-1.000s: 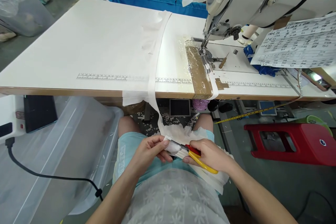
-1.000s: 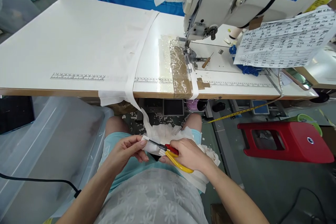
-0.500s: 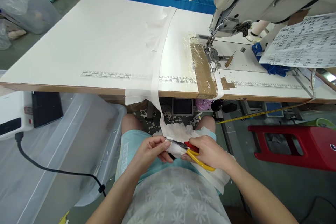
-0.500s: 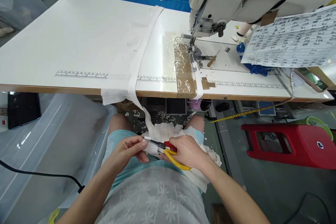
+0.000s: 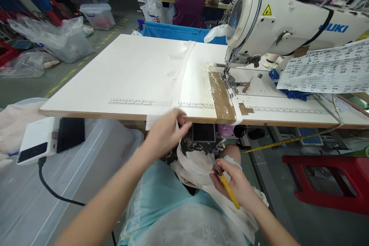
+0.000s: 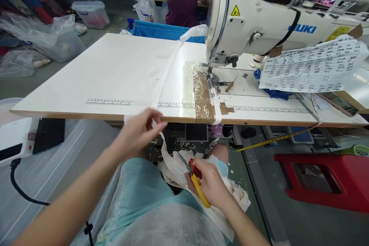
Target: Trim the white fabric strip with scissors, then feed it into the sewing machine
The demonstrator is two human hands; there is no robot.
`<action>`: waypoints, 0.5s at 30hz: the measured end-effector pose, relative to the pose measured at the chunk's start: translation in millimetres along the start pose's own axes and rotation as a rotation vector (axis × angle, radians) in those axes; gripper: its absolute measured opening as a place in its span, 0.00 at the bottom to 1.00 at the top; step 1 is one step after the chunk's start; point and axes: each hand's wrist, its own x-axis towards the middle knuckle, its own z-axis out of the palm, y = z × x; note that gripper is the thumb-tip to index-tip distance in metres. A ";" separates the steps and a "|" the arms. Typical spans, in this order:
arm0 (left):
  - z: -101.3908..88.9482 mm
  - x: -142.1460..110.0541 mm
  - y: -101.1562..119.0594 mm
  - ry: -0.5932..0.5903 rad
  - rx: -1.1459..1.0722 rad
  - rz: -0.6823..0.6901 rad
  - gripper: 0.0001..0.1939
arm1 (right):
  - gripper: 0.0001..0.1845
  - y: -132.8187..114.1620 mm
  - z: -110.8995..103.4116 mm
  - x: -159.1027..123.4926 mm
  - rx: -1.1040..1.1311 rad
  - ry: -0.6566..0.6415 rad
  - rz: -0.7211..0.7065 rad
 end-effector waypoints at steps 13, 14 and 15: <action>-38.1 142.9 -8.9 0.054 0.698 -0.265 0.24 | 0.20 19.5 -113.8 -105.2 0.532 0.530 0.409; -38.7 143.3 -11.0 0.039 0.690 -0.265 0.23 | 0.20 24.9 -119.7 -118.4 0.550 0.531 0.450; -39.2 143.7 -12.6 0.030 0.682 -0.256 0.23 | 0.20 30.3 -124.2 -131.3 0.566 0.529 0.497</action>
